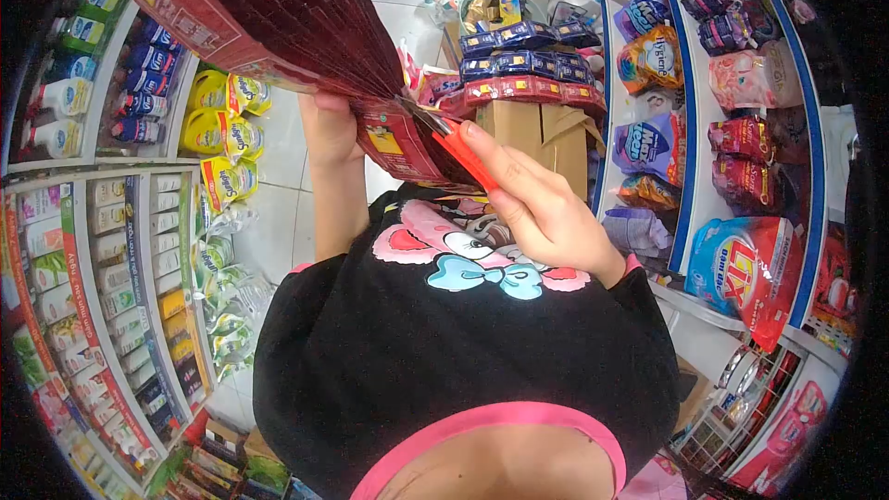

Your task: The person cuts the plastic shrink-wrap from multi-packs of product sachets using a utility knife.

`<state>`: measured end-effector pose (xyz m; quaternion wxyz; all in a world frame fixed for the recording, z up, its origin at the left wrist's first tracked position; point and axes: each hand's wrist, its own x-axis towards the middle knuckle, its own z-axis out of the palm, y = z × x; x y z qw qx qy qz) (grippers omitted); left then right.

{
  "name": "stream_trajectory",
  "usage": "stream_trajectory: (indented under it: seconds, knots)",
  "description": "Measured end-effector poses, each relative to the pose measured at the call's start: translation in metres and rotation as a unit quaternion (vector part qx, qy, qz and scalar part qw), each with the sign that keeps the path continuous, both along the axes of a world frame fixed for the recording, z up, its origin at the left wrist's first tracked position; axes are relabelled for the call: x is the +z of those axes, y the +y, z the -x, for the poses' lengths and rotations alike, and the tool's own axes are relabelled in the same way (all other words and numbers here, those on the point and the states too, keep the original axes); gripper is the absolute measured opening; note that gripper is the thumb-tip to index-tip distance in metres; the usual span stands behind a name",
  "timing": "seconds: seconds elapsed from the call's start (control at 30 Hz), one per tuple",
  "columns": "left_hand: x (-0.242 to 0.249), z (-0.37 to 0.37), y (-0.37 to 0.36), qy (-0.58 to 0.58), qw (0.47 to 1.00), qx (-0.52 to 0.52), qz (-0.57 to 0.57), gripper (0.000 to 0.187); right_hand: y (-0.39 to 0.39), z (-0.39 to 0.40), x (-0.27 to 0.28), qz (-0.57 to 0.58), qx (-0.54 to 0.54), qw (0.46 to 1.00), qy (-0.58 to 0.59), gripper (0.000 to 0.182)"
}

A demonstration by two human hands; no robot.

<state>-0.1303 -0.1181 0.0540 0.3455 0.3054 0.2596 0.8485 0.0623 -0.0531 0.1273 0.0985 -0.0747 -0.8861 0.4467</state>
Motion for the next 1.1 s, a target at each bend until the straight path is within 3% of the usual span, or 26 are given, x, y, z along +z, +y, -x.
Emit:
stream_trajectory:
  seconds: [0.5, 0.6, 0.7, 0.77, 0.83, 0.87, 0.93, 1.03, 1.1]
  knots:
    - [0.01, -0.006, 0.004, -0.02, 0.999, -0.033, 0.005, 0.046, 0.001, -0.003, -0.003, 0.039, 0.006, 0.999, 0.0, 0.044]
    - [0.013, -0.004, 0.006, -0.013, 0.997, -0.07, -0.012, 0.047, 0.005, -0.01, -0.015, 0.003, -0.001, 0.997, 0.076, 0.049]
    - [0.019, -0.009, 0.01, -0.031, 0.995, -0.086, -0.034, 0.055, 0.012, -0.027, -0.03, 0.26, -0.112, 0.954, 0.1, 0.048]
    - [0.017, -0.008, 0.013, -0.041, 0.996, -0.072, -0.035, 0.06, 0.028, -0.02, -0.05, 0.268, -0.235, 0.92, 0.166, 0.046]
    - [0.005, -0.002, 0.017, -0.132, 0.965, -0.174, -0.144, 0.057, 0.055, -0.026, -0.088, 0.247, -0.297, 0.915, 0.111, 0.044]
    - [0.008, -0.005, 0.018, -0.132, 0.965, -0.175, -0.145, 0.057, 0.065, -0.027, -0.106, 0.246, -0.319, 0.909, 0.107, 0.045]
    - [0.016, -0.012, 0.018, -0.045, 0.996, -0.068, -0.033, 0.064, 0.083, -0.034, -0.15, 0.266, -0.354, 0.894, 0.075, 0.042]
    - [0.013, -0.014, 0.018, -0.016, 0.998, -0.062, 0.015, 0.061, 0.113, -0.059, -0.249, 0.266, -0.403, 0.876, -0.003, 0.038]
    - [0.004, -0.015, 0.021, -0.022, 0.999, -0.024, 0.018, 0.058, 0.1, -0.056, -0.214, 0.324, -0.417, 0.849, 0.002, 0.038]
